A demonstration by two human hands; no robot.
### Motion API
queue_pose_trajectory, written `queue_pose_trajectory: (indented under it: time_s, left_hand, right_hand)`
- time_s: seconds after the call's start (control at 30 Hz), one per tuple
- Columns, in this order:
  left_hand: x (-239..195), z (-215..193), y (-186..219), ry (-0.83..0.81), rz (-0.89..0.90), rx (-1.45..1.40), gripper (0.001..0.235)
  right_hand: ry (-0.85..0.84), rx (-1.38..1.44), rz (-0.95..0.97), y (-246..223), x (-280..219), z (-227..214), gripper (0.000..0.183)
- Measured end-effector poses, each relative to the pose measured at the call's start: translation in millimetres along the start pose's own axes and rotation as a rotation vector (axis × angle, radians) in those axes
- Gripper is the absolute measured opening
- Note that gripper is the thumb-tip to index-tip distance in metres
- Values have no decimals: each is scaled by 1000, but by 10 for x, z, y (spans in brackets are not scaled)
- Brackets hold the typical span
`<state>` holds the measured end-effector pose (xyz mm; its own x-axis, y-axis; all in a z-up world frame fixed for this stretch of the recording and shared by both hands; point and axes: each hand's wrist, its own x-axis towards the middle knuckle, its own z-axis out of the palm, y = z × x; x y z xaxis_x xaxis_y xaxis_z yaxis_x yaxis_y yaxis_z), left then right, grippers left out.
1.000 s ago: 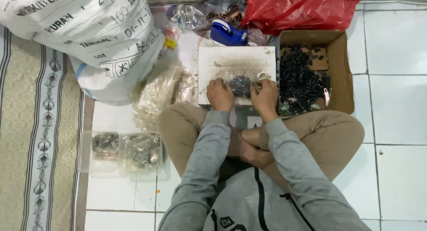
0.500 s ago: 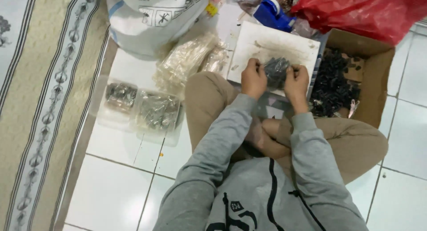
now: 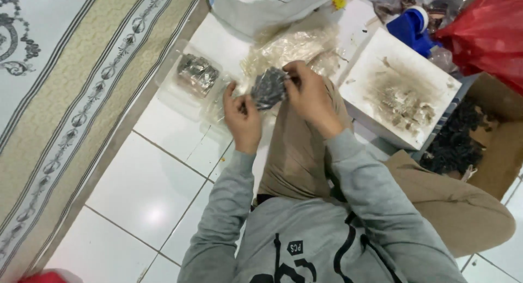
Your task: The person sits on the floor and repeatedly picks small black objects from a cardboard box, places them into clear plastic bags, and sets the filled bags aside. The person also arranges some of the objects on a white board before bagging them.
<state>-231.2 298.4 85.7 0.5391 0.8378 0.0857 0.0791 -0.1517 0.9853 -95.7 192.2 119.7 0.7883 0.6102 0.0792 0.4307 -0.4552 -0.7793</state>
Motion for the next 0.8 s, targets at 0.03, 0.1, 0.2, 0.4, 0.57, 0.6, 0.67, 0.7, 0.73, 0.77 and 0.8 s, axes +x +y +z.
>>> queue_pose_trajectory:
  time_s: [0.03, 0.1, 0.2, 0.4, 0.57, 0.6, 0.67, 0.7, 0.73, 0.77, 0.8]
  left_hand:
    - [-3, -118, -166, 13, 1, 2, 44]
    - [-5, -342, -499, 187, -118, 54, 42]
    - [10, -496, -849, 222, -236, 134, 53]
    - [-96, -495, -580, -101, 3, 981, 69]
    - [-28, -458, -1043, -374, -24, 1172, 81]
    - [-12, -460, -1091, -415, -61, 1262, 78]
    - [9, -424, -1189, -403, -64, 1272, 79]
    - [-2, -412, -1234, -398, -69, 1282, 81]
    - [-35, -411, -1246, -397, -65, 1286, 81]
    - [-22, -391, -1256, -389, -72, 1316, 82]
    - [-18, -358, -1260, -380, -79, 1347, 84]
  right_hand:
    - [-9, 3, -10, 12, 53, 237, 29]
    - [-101, 22, -9, 37, 161, 711, 31]
    - [-157, 44, -79, 115, 278, 1176, 31]
    - [-321, -280, -523, 176, 211, 1408, 54]
    - [-619, -747, -439, 304, -5, 1592, 74]
    - [-660, -881, -386, 416, -28, 1678, 74]
    - [-662, -875, -375, 438, 11, 1695, 73]
    - [-666, -868, -358, 451, 2, 1699, 74]
    - [-662, -865, -358, 445, -20, 1710, 74]
    - [-685, -859, -336, 441, -2, 1710, 76]
    - [-707, -852, -313, 444, 12, 1696, 79]
